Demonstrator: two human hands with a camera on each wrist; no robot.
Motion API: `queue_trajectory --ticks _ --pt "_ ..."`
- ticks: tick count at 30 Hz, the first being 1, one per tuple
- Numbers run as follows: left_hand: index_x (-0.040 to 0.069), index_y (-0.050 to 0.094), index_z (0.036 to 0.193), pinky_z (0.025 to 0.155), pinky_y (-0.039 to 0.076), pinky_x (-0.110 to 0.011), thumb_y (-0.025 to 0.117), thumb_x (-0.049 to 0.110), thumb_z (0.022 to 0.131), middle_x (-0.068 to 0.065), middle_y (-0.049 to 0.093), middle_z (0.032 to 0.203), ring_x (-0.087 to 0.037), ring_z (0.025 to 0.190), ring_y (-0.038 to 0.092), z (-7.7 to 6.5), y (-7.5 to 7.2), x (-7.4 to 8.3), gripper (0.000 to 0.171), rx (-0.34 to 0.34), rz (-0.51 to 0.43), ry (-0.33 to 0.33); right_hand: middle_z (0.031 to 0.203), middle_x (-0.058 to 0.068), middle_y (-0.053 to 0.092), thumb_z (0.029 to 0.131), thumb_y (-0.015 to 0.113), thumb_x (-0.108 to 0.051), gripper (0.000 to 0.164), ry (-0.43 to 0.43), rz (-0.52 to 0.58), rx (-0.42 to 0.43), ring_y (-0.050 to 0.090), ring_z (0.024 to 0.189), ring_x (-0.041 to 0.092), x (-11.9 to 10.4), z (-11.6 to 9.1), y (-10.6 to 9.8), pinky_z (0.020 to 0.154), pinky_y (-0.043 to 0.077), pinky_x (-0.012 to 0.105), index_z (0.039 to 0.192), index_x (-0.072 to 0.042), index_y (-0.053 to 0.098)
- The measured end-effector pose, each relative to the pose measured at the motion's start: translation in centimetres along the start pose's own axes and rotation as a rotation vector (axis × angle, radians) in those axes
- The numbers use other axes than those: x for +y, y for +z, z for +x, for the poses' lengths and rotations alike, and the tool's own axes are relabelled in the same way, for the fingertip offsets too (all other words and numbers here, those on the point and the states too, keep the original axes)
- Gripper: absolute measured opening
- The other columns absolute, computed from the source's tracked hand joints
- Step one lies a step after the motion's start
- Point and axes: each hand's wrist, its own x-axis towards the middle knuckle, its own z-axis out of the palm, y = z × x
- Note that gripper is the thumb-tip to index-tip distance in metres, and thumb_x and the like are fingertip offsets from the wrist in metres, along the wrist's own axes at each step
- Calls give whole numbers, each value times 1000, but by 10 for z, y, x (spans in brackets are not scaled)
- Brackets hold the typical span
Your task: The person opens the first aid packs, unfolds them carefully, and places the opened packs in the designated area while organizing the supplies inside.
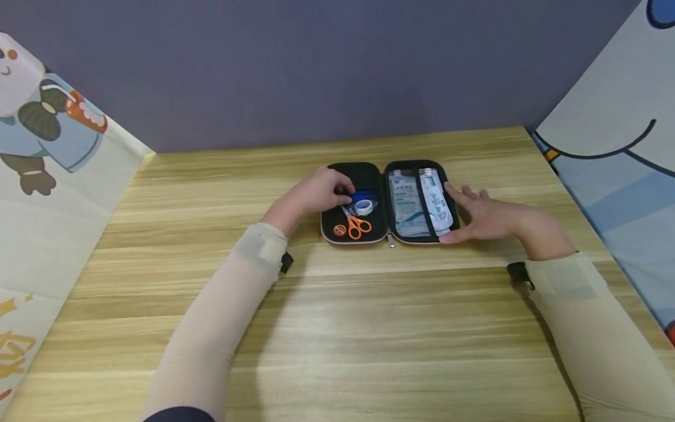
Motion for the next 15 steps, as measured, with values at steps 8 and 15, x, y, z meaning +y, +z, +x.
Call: queue_trajectory --ticks 8,15 --pt "8 81 112 124 37 -45 78 24 98 -10 75 124 -33 128 58 -6 -2 -11 21 57 93 -17 171 39 -12 83 78 -73 139 9 3 -7 -9 151 73 -1 1 0 115 8 88 171 -18 -15" --pt "10 80 106 114 45 -45 75 20 100 -8 78 110 -31 114 62 -7 -1 -12 13 50 96 -31 170 40 -12 84 78 -73 138 3 -6 -5 -8 150 74 0 0 -1 114 10 88 171 -17 -15"
